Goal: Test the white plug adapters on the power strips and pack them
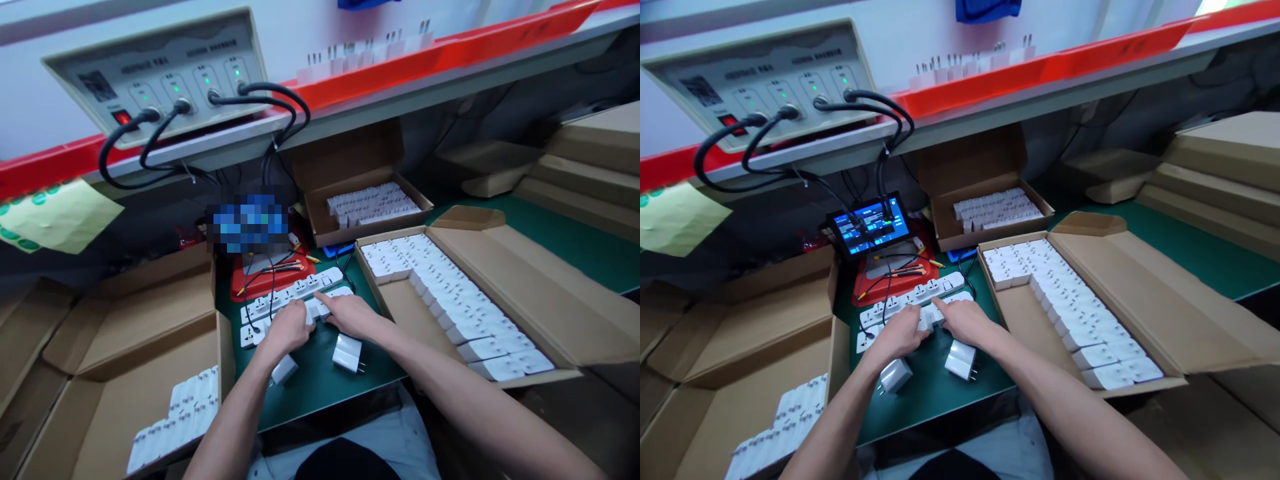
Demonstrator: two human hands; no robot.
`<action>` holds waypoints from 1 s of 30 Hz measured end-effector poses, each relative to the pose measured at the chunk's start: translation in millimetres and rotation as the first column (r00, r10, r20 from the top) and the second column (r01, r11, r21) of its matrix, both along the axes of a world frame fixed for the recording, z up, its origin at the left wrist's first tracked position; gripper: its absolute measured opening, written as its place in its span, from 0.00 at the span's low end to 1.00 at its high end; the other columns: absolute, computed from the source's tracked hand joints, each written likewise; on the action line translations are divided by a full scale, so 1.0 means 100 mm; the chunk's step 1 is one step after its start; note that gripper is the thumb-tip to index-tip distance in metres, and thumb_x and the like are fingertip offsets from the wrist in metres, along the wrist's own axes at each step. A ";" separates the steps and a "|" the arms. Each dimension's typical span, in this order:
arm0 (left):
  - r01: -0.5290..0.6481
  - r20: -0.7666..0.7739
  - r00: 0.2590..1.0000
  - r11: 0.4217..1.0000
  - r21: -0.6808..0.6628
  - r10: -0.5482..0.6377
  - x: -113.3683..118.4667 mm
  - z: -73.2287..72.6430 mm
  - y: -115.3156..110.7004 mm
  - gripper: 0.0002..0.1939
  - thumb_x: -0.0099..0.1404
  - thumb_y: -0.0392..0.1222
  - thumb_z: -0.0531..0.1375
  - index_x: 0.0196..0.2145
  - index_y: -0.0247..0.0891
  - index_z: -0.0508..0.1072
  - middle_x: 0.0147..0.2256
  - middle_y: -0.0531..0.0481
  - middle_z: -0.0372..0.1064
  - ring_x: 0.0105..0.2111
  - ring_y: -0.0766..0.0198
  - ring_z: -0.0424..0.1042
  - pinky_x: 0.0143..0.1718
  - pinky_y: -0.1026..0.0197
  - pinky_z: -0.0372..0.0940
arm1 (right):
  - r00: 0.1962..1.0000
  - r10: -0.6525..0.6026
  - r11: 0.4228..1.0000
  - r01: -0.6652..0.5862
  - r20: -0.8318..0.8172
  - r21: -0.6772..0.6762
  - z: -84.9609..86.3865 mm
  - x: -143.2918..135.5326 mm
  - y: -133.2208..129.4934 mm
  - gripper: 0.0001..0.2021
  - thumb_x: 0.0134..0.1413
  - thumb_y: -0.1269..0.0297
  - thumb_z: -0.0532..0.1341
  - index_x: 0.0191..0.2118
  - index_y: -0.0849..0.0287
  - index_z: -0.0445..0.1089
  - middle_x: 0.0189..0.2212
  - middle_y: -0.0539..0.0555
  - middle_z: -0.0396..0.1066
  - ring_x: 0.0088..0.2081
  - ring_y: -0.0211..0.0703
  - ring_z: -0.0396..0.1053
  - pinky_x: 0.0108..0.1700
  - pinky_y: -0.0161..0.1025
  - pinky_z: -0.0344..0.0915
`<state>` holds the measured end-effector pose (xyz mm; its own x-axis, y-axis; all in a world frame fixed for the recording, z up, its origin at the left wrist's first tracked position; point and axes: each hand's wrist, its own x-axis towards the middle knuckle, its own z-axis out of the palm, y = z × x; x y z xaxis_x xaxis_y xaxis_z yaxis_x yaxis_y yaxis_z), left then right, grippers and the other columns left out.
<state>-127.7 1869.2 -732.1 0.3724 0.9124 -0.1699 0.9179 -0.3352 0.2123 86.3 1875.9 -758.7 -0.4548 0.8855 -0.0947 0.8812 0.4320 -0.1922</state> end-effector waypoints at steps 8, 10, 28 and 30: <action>-0.007 0.028 1.000 1.000 -0.005 0.007 0.09 -0.06 0.09 0.26 0.72 0.44 0.66 0.64 0.31 0.74 0.60 0.25 0.80 0.62 0.36 0.80 0.63 0.48 0.70 | 1.000 -0.003 1.000 0.003 -0.004 0.002 -0.01 0.01 0.01 0.38 0.68 0.61 0.64 0.80 0.50 0.59 0.55 0.64 0.85 0.55 0.64 0.83 0.50 0.47 0.72; -0.016 0.047 0.999 1.000 0.001 0.016 0.12 -0.05 0.06 0.29 0.71 0.44 0.67 0.66 0.31 0.73 0.62 0.25 0.78 0.62 0.36 0.80 0.63 0.48 0.71 | 1.000 0.004 1.000 -0.004 0.005 -0.004 -0.03 0.04 0.03 0.38 0.68 0.60 0.65 0.80 0.49 0.59 0.56 0.63 0.84 0.56 0.64 0.82 0.52 0.47 0.72; -0.360 0.750 0.659 0.901 0.243 0.061 -0.97 -0.44 -0.37 0.07 0.69 0.35 0.64 0.45 0.42 0.75 0.47 0.45 0.78 0.50 0.51 0.79 0.54 0.50 0.74 | 0.957 0.212 0.971 -0.183 -0.197 0.155 -0.09 -0.81 0.19 0.10 0.72 0.59 0.68 0.52 0.55 0.82 0.52 0.60 0.81 0.55 0.57 0.75 0.59 0.50 0.70; -0.330 0.711 0.698 0.919 0.217 0.083 -0.94 -0.48 -0.31 0.05 0.69 0.33 0.63 0.40 0.42 0.75 0.44 0.46 0.79 0.47 0.53 0.79 0.53 0.51 0.72 | 0.953 0.183 0.977 -0.148 -0.242 0.156 -0.21 -0.94 0.25 0.04 0.69 0.62 0.69 0.44 0.55 0.81 0.47 0.58 0.82 0.51 0.55 0.76 0.55 0.47 0.69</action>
<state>-221.8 1837.9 -780.6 0.0668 0.9349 0.3487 0.6169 -0.3134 0.7220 -7.4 1901.2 -779.5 -0.5894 0.7924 0.1574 0.7247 0.6047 -0.3305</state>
